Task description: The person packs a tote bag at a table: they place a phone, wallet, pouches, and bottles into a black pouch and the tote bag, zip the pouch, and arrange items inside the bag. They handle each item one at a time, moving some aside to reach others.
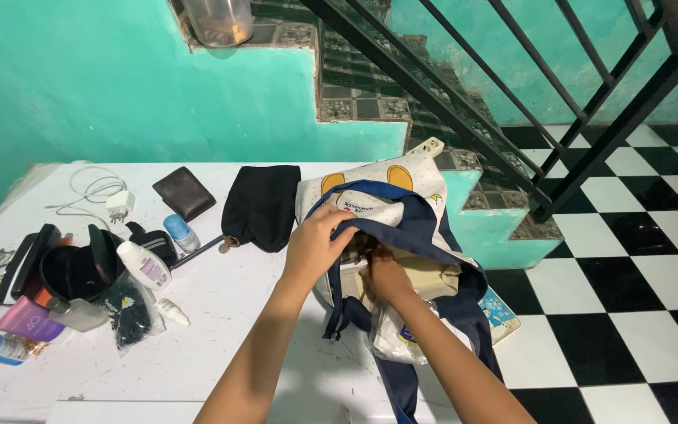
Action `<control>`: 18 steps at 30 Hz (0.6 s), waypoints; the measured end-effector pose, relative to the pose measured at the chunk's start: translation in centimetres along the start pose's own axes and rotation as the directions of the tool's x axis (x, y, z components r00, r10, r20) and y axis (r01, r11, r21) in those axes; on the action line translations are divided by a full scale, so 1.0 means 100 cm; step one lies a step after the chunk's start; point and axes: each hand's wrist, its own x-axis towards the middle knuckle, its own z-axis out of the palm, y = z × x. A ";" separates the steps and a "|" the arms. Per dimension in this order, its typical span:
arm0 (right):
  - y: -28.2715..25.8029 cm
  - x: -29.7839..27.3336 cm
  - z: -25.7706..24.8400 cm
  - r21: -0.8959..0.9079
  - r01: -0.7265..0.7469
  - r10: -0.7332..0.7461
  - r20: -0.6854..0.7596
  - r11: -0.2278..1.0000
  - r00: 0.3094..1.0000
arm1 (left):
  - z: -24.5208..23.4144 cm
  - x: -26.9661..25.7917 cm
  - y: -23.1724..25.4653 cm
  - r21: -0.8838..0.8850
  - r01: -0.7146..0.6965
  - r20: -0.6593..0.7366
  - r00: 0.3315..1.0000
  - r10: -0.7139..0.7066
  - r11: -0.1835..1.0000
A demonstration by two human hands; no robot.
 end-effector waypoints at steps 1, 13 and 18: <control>0.006 -0.004 0.000 0.057 -0.097 0.091 0.095 0.994 0.991 | 0.001 -0.001 -0.001 -0.004 0.008 0.006 1.000 -0.008 1.000; -0.032 -0.063 -0.118 0.161 -0.041 0.040 0.010 0.986 0.999 | 0.016 -0.004 0.004 -0.049 0.032 0.072 0.997 -0.028 0.998; -0.028 -0.158 -0.139 -0.045 -0.312 0.314 0.039 0.949 0.949 | 0.006 -0.005 -0.001 -0.057 -0.003 0.088 0.996 0.008 0.998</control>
